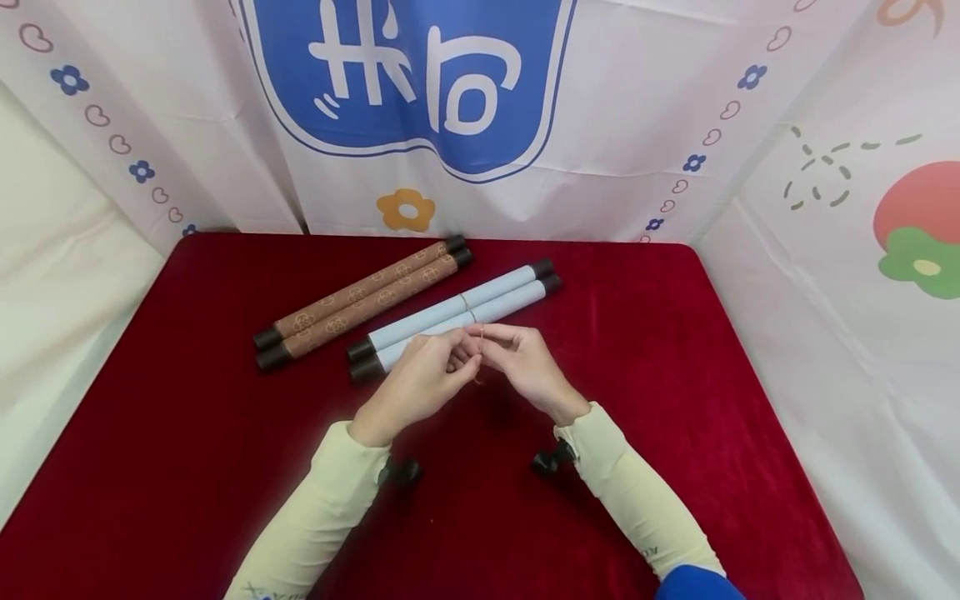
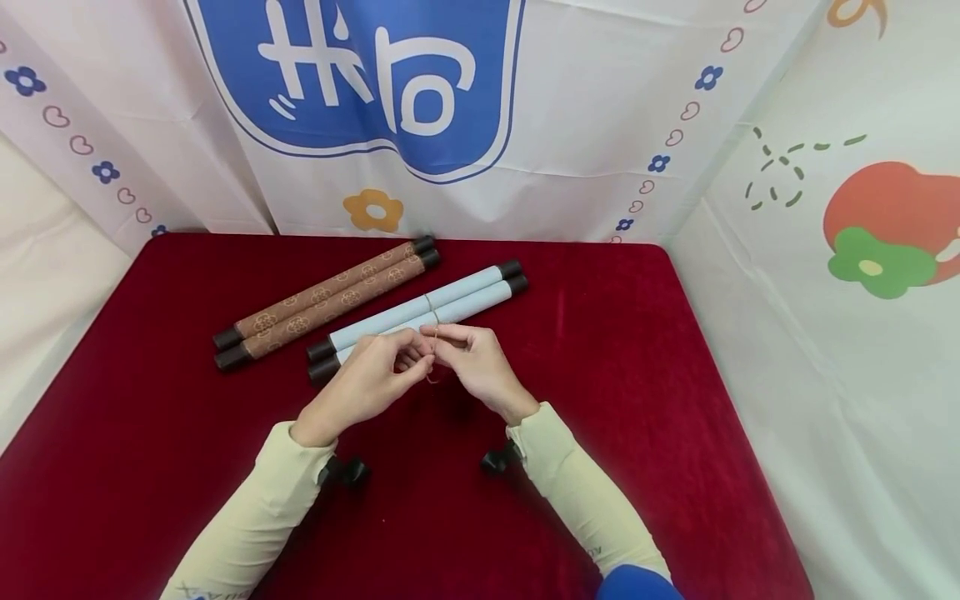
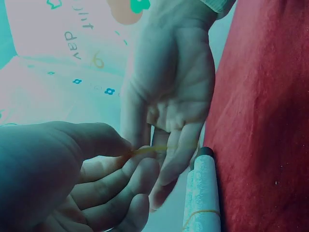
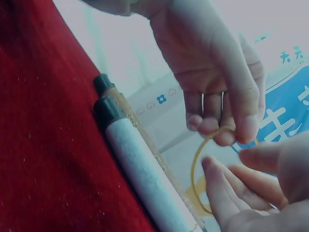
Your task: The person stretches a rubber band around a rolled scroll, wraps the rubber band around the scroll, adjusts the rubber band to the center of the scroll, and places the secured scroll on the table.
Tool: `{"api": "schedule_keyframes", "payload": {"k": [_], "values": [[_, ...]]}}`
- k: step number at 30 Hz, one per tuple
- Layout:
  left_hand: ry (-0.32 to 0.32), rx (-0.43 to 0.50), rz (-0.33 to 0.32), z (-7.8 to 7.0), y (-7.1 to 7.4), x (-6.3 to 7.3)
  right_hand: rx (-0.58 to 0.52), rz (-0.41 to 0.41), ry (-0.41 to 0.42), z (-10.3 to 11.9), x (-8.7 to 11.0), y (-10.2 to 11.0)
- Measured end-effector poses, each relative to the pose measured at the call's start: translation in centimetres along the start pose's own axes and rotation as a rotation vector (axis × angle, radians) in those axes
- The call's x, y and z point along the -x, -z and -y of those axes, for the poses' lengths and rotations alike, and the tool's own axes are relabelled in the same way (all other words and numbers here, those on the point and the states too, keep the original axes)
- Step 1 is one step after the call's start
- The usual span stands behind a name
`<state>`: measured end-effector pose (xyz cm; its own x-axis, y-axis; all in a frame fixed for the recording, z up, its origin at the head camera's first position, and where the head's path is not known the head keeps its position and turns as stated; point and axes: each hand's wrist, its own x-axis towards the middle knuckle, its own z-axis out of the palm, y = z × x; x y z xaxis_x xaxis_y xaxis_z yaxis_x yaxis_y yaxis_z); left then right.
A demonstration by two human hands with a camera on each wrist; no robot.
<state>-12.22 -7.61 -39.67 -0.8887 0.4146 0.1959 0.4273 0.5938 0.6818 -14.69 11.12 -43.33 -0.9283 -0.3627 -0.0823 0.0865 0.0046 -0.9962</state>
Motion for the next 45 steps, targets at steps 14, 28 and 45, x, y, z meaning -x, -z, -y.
{"api": "schedule_keyframes", "payload": {"k": [14, 28, 45], "values": [[-0.014, -0.022, 0.059, 0.8, 1.3, 0.0, 0.33, -0.041, -0.007, 0.0, -0.7, 1.7], [0.084, -0.177, 0.121, 8.1, 7.2, -1.2, 0.881, 0.057, -0.001, 1.7, -0.3, 3.8], [0.376, -0.427, 0.343, 14.8, 10.7, -5.0, 0.98, 0.051, 0.07, 1.4, -0.2, 5.0]]}}
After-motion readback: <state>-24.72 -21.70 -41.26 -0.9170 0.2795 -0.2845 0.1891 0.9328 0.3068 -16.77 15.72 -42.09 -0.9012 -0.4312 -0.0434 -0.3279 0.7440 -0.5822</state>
